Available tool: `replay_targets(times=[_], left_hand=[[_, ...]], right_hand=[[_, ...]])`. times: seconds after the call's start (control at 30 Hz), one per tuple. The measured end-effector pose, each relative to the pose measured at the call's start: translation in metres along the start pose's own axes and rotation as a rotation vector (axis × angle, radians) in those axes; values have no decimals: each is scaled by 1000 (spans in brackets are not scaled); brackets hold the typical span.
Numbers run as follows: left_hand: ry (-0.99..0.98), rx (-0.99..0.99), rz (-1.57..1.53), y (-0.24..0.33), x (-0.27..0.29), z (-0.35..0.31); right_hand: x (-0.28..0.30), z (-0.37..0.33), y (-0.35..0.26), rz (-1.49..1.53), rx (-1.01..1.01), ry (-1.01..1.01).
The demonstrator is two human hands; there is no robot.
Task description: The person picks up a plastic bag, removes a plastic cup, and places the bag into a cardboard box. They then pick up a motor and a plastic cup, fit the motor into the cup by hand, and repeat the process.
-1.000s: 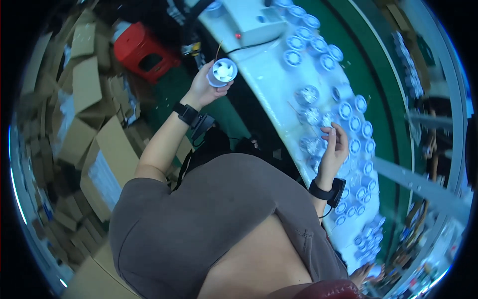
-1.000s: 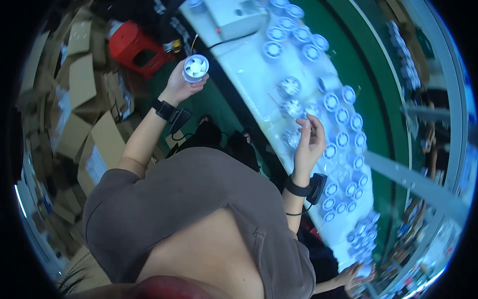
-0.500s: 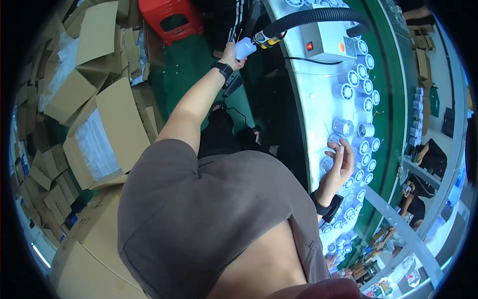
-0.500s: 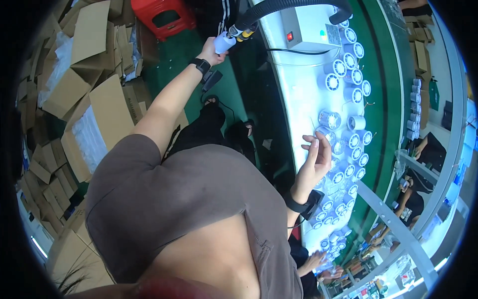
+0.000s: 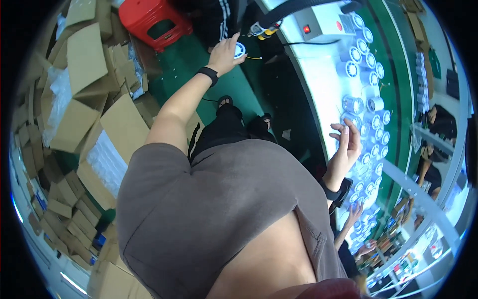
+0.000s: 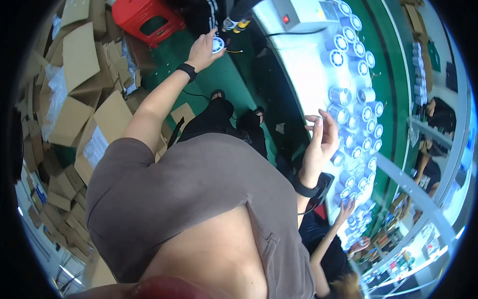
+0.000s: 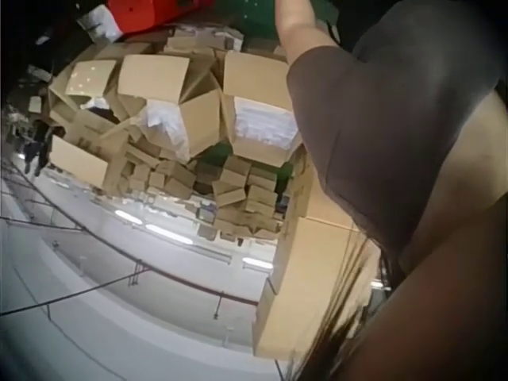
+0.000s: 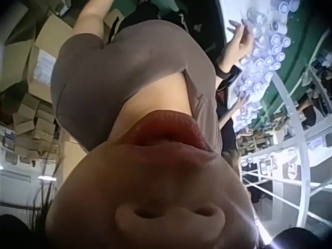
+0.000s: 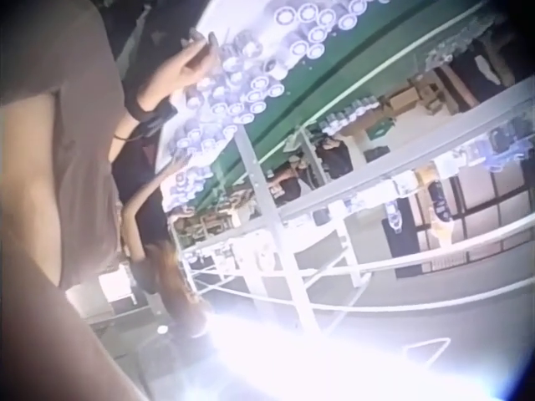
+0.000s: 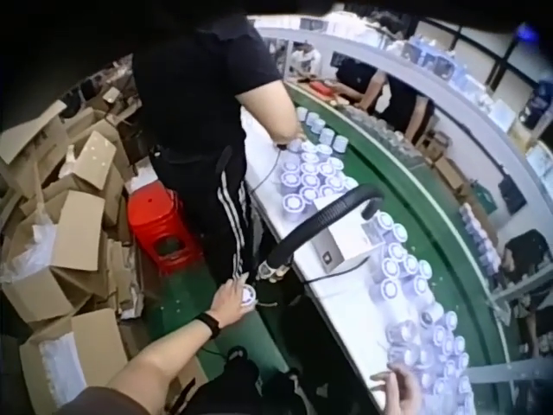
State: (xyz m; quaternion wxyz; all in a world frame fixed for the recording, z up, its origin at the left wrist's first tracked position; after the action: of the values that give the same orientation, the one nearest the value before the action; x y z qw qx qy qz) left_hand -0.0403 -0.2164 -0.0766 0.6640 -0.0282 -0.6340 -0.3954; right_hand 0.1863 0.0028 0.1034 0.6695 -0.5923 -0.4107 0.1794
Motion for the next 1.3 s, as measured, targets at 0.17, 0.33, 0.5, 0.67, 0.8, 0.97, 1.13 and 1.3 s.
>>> replay_targets(times=[0.17,0.33,0.5,0.67,0.8,0.97,1.13,1.3], left_hand=[[119,130,-157,-20,-22,4],[191,908,-1160,-71,-64,0],[-57,1046,-1733,-72,-71,19],[-131,1061,-1868,-64,-81,9],[100,1299,-1603,-56,-74,-23],[-25,1143,-1528,-43,-66,-67],[-50,1188,-1693,21,-56,-92],[-177,1084,-1965,81,-37,-82]], right_hand=[[40,4,24,-45,-12,130],[155,-19,96,341,-348,637],[214,-75,148,566,-435,924],[244,-93,177,401,-454,1029],[263,-70,189,-373,-429,871],[256,-21,195,-1179,-465,562],[253,-16,203,-1097,-604,479],[272,-41,195,-253,-307,859]])
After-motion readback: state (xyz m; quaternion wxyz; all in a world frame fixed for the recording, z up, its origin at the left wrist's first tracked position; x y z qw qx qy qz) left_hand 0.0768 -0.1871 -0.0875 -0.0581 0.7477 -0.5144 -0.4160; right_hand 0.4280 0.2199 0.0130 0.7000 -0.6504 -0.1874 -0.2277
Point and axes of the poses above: each hand's wrist, its own z-axis towards the middle knuckle, its own x-axis out of the back of the hand, y = z × x, the point moved 2 cm from there along z, towards the middle knuckle, and after that the axes turned 3 degrees about -x, right-handed, at the moved point
